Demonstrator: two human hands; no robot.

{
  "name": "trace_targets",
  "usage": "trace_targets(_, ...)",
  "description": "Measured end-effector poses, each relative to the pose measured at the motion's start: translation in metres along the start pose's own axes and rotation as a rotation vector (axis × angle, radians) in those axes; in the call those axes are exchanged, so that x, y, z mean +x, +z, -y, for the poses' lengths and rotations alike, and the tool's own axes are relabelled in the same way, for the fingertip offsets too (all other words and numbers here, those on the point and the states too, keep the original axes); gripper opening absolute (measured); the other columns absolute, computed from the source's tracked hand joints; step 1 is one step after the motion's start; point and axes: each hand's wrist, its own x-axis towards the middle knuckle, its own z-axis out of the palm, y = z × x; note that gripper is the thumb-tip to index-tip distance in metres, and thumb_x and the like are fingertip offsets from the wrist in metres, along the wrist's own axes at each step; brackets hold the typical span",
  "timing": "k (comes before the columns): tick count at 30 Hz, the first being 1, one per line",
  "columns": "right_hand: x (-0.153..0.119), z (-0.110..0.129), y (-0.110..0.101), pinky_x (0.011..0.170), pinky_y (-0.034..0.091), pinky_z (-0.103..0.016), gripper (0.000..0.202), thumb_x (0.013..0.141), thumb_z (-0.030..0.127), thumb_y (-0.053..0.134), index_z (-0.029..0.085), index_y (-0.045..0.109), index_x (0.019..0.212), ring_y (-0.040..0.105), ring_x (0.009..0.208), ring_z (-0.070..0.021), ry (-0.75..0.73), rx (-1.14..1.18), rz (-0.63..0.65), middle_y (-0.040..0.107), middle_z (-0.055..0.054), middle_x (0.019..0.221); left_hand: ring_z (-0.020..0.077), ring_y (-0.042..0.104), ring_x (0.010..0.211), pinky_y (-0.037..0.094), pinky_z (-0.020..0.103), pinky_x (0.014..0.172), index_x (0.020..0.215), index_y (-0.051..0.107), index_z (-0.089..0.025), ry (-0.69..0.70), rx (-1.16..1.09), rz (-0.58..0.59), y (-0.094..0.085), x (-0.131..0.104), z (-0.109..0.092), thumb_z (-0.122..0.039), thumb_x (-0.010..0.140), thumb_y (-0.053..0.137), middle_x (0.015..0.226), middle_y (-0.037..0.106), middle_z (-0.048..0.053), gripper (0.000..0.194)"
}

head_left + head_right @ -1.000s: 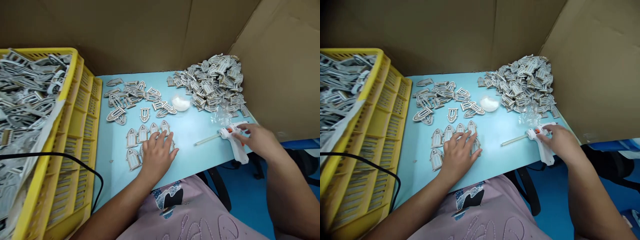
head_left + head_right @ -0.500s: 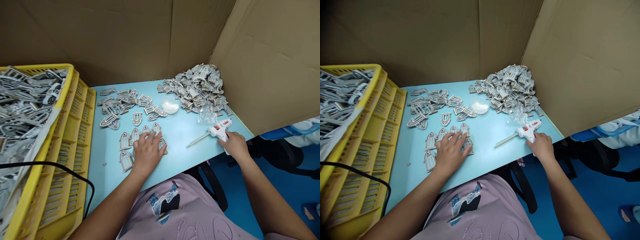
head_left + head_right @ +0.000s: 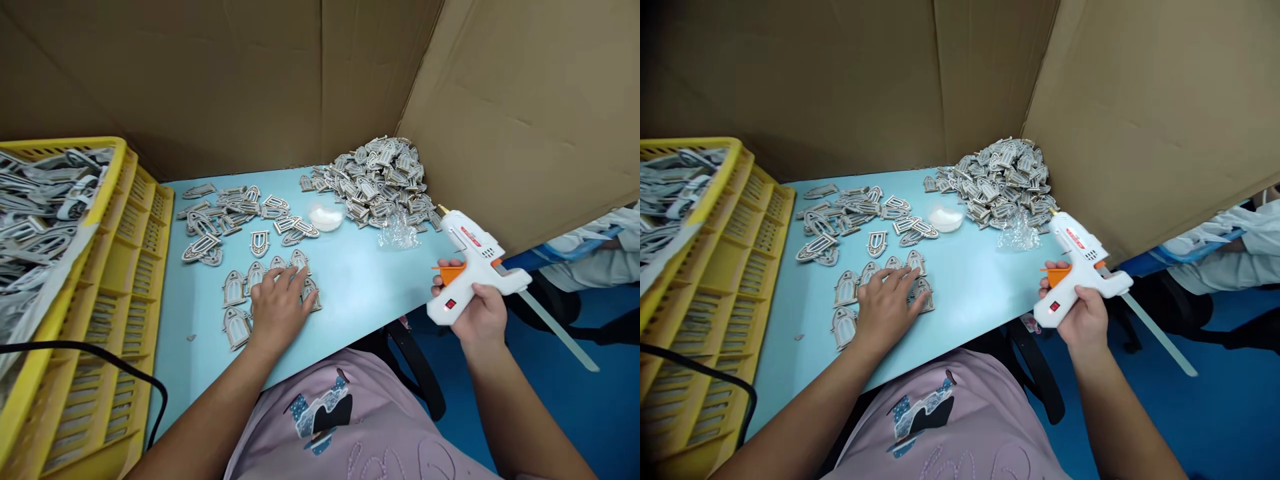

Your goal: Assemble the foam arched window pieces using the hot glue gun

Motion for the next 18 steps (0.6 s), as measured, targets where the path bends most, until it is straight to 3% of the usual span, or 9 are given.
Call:
trace_targets(7, -0.010, 0.006, 0.030, 0.060, 0.049, -0.039, 0.042, 0.080, 0.049, 0.045, 0.028, 0.058, 0.114, 0.059, 0.075, -0.0223, 0.085, 0.411, 0.307, 0.064, -0.012, 0.117, 0.0352, 0.048, 0.125, 0.037, 0.049, 0.092, 0.131, 0.062, -0.020, 0.008, 0.008, 0.009, -0.001, 0.000, -0.001, -0.039, 0.097, 0.052, 0.133, 0.065, 0.013, 0.040)
trace_targets(13, -0.019, 0.007, 0.026, 0.054, 0.049, -0.037, 0.039, 0.074, 0.053, 0.062, 0.028, 0.063, 0.105, 0.061, 0.064, -0.0207, 0.095, 0.564, 0.533, 0.068, -0.009, 0.103, 0.0350, 0.049, 0.125, 0.039, 0.049, 0.091, 0.131, 0.062, -0.021, 0.024, 0.015, -0.004, 0.003, 0.000, 0.000, -0.038, 0.097, 0.052, 0.132, 0.065, 0.012, 0.039)
trace_targets(18, -0.019, 0.002, 0.019, 0.054, 0.049, -0.033, 0.040, 0.072, 0.049, 0.070, 0.028, 0.066, 0.106, 0.062, 0.062, -0.0172, 0.081, 0.652, 0.563, 0.069, -0.006, 0.102, 0.0359, 0.051, 0.123, 0.041, 0.051, 0.091, 0.128, 0.064, -0.021, 0.070, -0.003, -0.029, 0.004, 0.001, -0.006, -0.037, 0.096, 0.056, 0.131, 0.066, 0.012, 0.037)
